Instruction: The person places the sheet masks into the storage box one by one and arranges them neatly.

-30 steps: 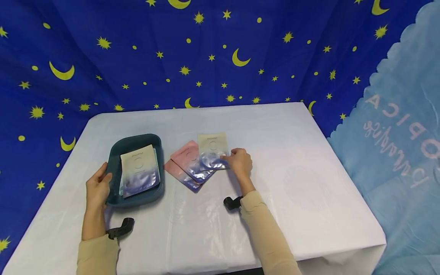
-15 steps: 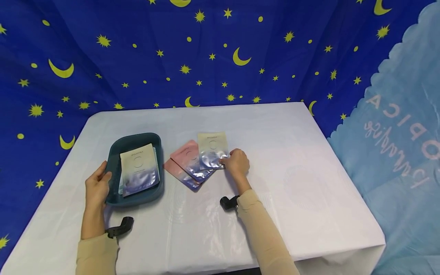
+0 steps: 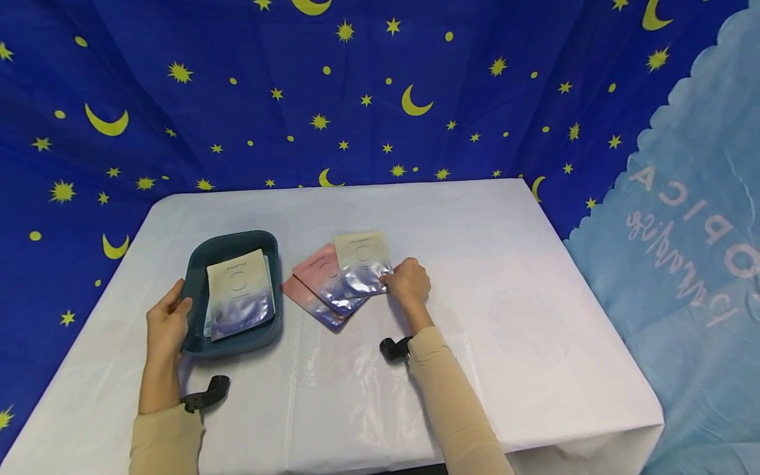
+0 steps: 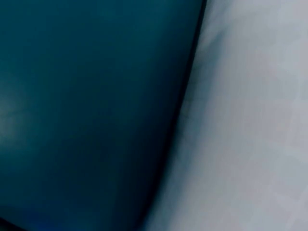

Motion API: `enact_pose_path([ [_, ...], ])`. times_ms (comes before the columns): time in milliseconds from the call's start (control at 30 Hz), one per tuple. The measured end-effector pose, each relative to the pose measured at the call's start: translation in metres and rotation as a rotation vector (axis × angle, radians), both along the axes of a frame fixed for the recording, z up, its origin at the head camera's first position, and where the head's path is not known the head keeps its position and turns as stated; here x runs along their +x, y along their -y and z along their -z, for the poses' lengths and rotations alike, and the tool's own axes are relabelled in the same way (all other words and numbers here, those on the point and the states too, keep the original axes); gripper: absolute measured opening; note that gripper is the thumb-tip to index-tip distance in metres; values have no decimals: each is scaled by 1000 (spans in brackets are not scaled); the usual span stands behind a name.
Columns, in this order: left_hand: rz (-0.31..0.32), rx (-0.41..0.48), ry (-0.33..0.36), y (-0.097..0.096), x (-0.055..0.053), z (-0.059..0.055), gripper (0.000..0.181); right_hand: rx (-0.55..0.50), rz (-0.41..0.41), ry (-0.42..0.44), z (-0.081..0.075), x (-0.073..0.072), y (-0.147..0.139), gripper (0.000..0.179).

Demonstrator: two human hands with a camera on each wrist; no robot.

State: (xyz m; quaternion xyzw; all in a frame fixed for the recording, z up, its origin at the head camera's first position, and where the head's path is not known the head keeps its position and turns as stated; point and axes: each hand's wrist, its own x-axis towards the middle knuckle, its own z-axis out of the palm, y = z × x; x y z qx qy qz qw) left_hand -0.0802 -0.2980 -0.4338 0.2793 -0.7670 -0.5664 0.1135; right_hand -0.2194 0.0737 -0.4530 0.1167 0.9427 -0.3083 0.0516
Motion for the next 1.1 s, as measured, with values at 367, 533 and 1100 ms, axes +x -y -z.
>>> enact_pose_path([
  [367,-3,7,-26,1,1,-1,50,-6,-33,-18,2,4,-2,28],
  [533,-1,11,-38,0,1,0,50,-22,-9,-63,4,4,-4,23],
  [1100,8,16,-28,1,2,-2,50,-414,-27,-139,-1,-4,-16,20],
])
